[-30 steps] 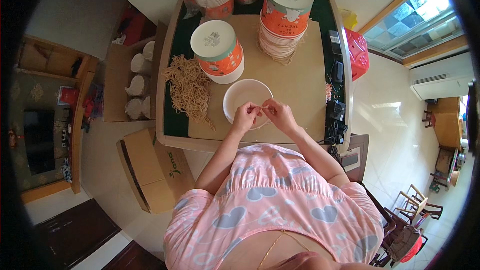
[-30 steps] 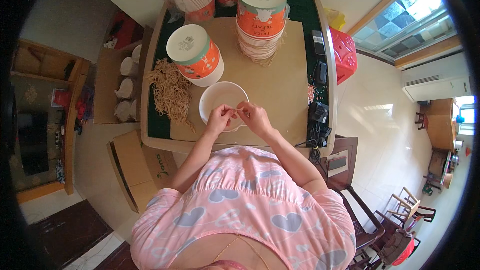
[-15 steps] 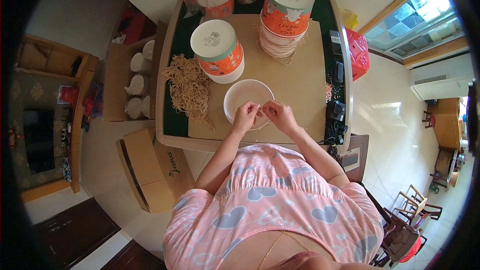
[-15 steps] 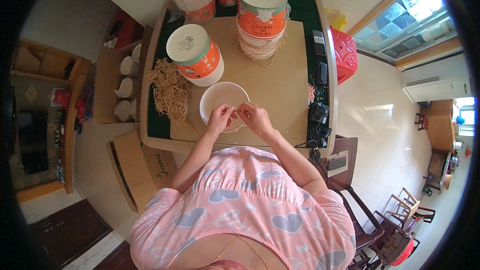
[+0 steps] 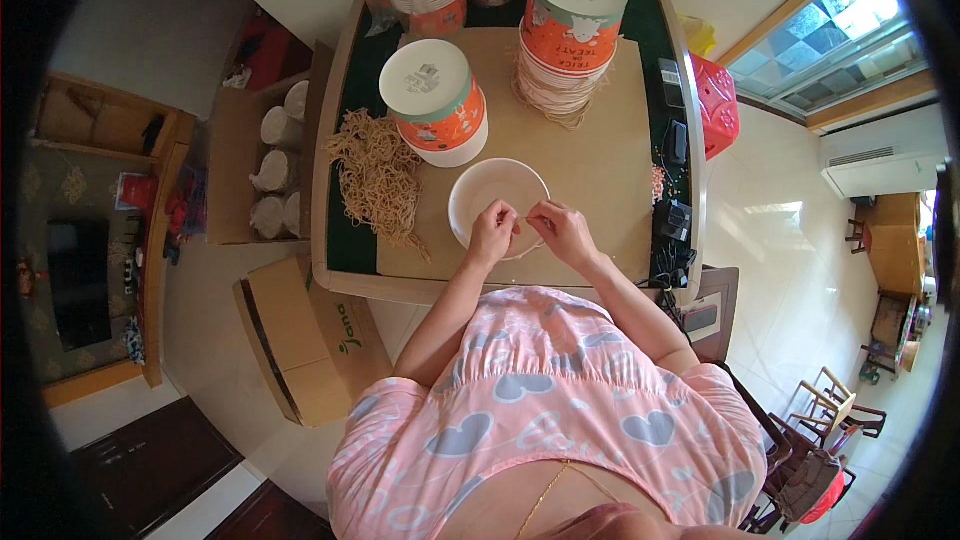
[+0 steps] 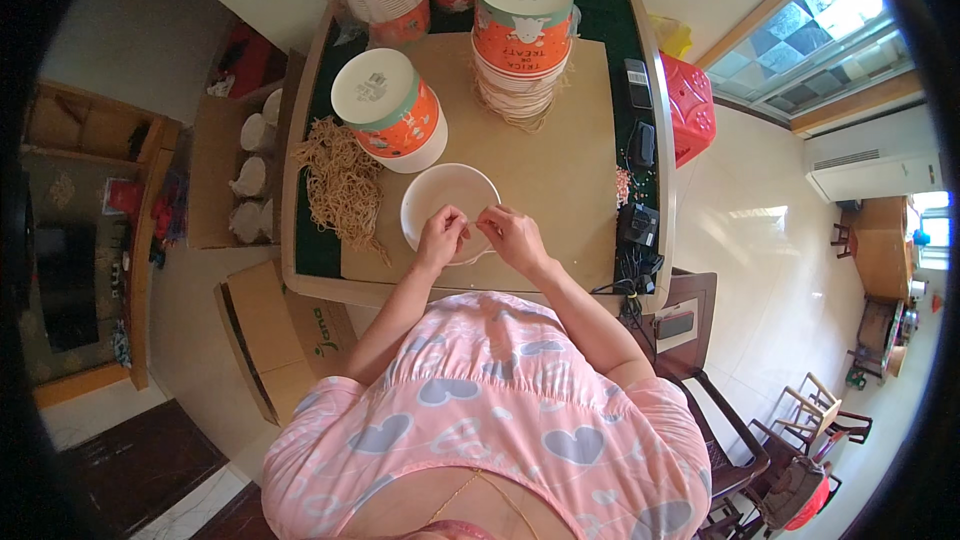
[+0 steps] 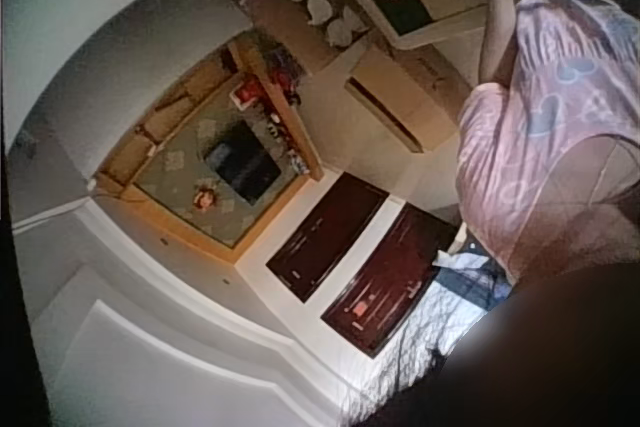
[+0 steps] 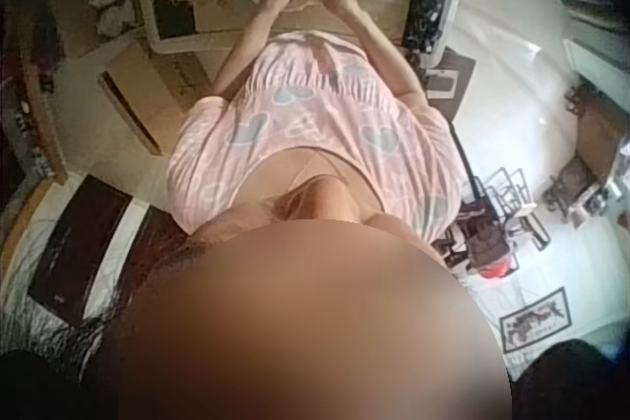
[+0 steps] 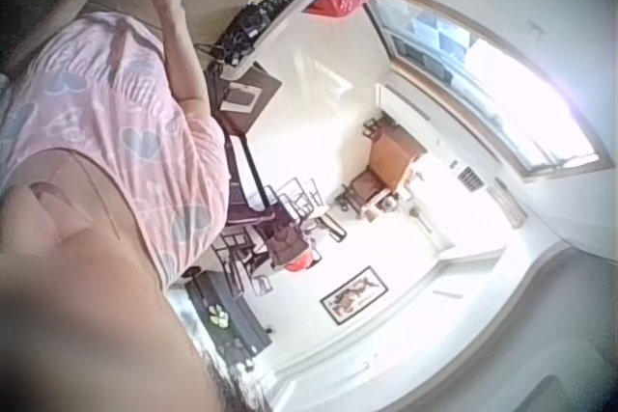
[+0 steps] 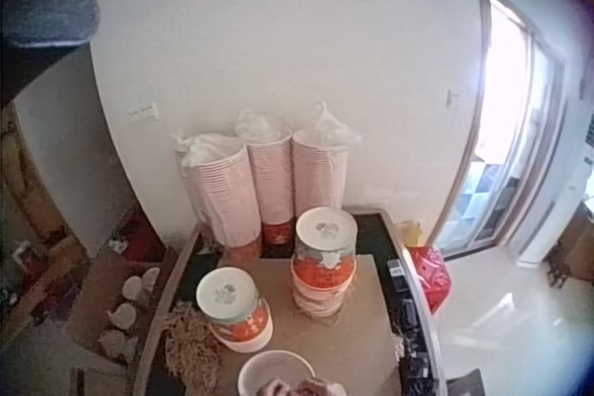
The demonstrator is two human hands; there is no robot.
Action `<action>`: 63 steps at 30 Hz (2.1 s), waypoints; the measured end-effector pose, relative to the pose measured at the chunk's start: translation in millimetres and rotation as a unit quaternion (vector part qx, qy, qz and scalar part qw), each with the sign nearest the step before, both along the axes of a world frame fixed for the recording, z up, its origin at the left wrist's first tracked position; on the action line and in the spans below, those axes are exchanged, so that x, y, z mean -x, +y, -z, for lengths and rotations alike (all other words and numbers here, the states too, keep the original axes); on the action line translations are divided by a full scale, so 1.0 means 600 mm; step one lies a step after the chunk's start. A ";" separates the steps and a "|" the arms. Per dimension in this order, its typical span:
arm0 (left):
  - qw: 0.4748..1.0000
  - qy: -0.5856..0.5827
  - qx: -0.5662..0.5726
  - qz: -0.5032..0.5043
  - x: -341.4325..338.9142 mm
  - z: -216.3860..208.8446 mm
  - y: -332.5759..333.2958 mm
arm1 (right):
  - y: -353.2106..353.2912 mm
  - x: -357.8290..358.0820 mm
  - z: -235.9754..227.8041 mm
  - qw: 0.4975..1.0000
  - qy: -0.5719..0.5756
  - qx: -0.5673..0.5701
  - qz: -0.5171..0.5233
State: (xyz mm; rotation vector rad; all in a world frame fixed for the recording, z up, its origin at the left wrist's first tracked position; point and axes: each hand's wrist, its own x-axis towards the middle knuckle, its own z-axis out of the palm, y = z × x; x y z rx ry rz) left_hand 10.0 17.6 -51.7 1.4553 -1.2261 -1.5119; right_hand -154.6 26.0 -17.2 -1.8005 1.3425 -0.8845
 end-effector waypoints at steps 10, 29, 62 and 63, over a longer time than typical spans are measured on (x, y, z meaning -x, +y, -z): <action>0.999 0.036 -0.030 -0.017 0.001 -0.019 -0.002 | 0.001 0.002 -0.011 0.999 -0.003 -0.049 0.015; 0.986 0.007 -0.104 0.132 -0.001 -0.092 0.009 | 0.031 0.012 -0.045 0.999 -0.027 0.013 0.014; 0.963 0.201 -0.135 0.115 -0.014 -0.190 0.017 | -0.120 0.032 -0.009 0.987 0.151 -0.020 0.054; 0.961 0.220 -0.142 0.093 -0.021 -0.184 0.015 | -0.143 0.036 -0.011 0.987 0.151 -0.018 0.057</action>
